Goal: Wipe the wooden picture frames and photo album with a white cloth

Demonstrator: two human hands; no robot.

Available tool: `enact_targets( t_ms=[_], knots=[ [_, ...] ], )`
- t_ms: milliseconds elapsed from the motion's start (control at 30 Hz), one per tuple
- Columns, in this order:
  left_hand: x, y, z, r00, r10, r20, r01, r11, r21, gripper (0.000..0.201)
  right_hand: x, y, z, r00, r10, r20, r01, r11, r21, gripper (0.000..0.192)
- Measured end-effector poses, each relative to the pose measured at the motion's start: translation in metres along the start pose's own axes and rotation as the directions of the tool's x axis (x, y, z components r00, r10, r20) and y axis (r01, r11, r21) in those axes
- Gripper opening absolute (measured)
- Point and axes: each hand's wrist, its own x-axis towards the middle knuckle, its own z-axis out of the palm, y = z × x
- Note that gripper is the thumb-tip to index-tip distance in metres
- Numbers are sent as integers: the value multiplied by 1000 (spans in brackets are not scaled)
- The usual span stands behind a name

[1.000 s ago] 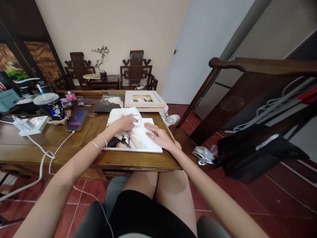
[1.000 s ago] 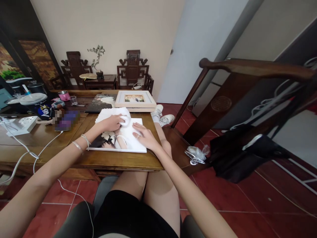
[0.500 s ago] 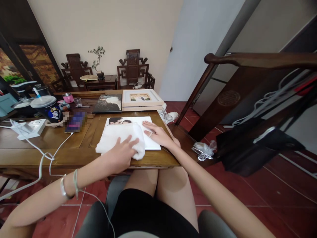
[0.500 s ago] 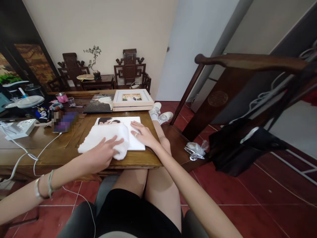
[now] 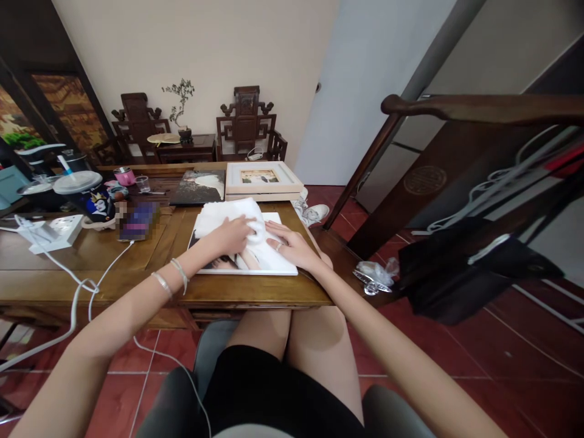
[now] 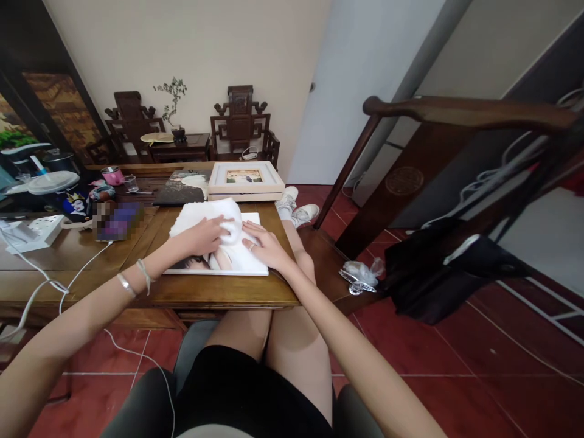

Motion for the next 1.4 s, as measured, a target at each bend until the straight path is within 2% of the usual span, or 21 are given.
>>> enact_targets(
  t_ms=[133, 267, 367, 533, 633, 767, 900, 1067, 1167, 1267, 1400],
  knots=[
    [28, -16, 10, 996, -39, -85, 44, 998, 52, 48, 0, -1, 0, 1000, 11, 3, -10, 1000, -14, 45],
    [25, -9, 12, 995, -57, -88, 64, 994, 85, 48, 0, -3, -1, 1000, 19, 9, -19, 1000, -11, 44],
    [6, 9, 10, 997, -55, -49, 60, 992, 107, 46, 0, -2, 0, 1000, 17, 5, -17, 1000, -8, 44],
    [-46, 53, 5, 999, -51, -11, 52, 988, 145, 43, 0, 1, 3, 999, 48, -20, -49, 999, -23, 47],
    [-75, 77, 4, 998, -4, 66, -5, 991, 131, 42, 1, 3, 4, 998, 56, -22, -57, 996, -62, 48],
    [-91, 88, 3, 997, 58, 53, -65, 989, 135, 41, 2, 5, 4, 999, 26, -23, -28, 995, -94, 48],
    [-69, 70, -2, 998, 56, 28, -59, 992, 116, 42, 3, 8, 5, 1000, 27, -9, -28, 992, -122, 50],
    [-13, 32, -6, 997, -66, 42, 61, 992, 114, 43, 4, 17, 8, 1000, 12, -5, -12, 995, -99, 51],
    [12, 16, -2, 993, -117, -3, 117, 988, 102, 45, 3, 22, 9, 1000, 4, -13, -5, 998, -65, 51],
    [20, 11, 3, 992, -118, -38, 121, 989, 90, 48, 3, 22, 8, 999, 35, -35, -35, 999, -9, 51],
    [10, 22, 3, 999, -44, -25, 46, 994, 96, 46, 2, 15, 6, 983, 166, -76, -149, 970, 191, 55]
  ],
)
